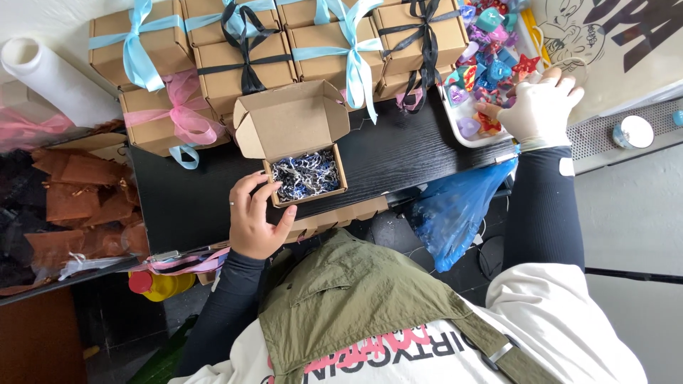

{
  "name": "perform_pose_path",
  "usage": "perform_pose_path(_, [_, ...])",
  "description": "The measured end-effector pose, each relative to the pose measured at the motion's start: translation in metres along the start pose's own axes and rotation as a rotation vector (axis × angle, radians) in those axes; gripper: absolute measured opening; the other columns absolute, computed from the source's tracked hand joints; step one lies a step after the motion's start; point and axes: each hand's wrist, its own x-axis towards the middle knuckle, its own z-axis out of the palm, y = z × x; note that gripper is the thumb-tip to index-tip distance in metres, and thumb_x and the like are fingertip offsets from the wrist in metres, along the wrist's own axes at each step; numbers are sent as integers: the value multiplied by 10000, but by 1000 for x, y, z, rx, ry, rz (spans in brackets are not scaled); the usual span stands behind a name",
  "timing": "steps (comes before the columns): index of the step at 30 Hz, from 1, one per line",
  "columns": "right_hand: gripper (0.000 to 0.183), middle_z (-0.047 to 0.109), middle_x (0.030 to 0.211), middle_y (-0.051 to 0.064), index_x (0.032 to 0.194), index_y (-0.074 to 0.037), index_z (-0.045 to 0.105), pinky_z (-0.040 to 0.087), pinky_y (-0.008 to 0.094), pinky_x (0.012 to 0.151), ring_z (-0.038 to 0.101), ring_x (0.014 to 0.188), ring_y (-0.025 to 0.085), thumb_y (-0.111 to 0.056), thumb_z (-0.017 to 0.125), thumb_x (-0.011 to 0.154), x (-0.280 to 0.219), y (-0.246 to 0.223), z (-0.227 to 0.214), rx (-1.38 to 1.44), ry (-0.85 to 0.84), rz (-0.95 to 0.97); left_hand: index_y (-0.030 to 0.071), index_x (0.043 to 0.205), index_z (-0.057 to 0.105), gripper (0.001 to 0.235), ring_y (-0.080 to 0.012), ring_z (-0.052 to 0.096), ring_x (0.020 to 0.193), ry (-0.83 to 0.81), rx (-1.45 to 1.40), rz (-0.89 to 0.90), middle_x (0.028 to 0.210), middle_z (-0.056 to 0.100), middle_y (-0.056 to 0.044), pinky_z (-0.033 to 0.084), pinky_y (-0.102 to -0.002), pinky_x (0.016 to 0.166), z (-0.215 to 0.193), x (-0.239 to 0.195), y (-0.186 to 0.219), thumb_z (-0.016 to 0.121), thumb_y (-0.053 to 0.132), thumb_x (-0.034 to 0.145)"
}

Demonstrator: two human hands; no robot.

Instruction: Packaging small decorative figures into cardboard boxes with paper filler and tying them with ribbons.

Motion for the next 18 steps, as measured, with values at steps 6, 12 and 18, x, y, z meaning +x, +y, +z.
perform_pose_path(6, [857,579,1285,361,992,-50,801,318,616,970,479,1208,495,-890,662,894,3,-4,12,-74,40,-5,45,1236,611,428,-384,547,1269,6,10,6,1293,542,-156,465,-494,1085,0,-1,0,779,259,904])
perform_pose_path(12, [752,562,1329,339,946,-69,815,262,654,1045,446,1264,496,-812,707,912,1,-8,11,44,70,23,46,1234,613,424,-378,544,1274,11,15,6,1294,542,-155,470,-484,1086,0,-1,0,775,271,913])
perform_pose_path(18, [613,568,1271,265,946,-54,794,252,641,1089,446,1251,436,-664,733,938,-7,-26,-35,145,174,61,49,1246,610,423,-375,539,1284,2,-12,-10,1306,543,-153,459,-486,1096,-1,-3,-2,770,271,924])
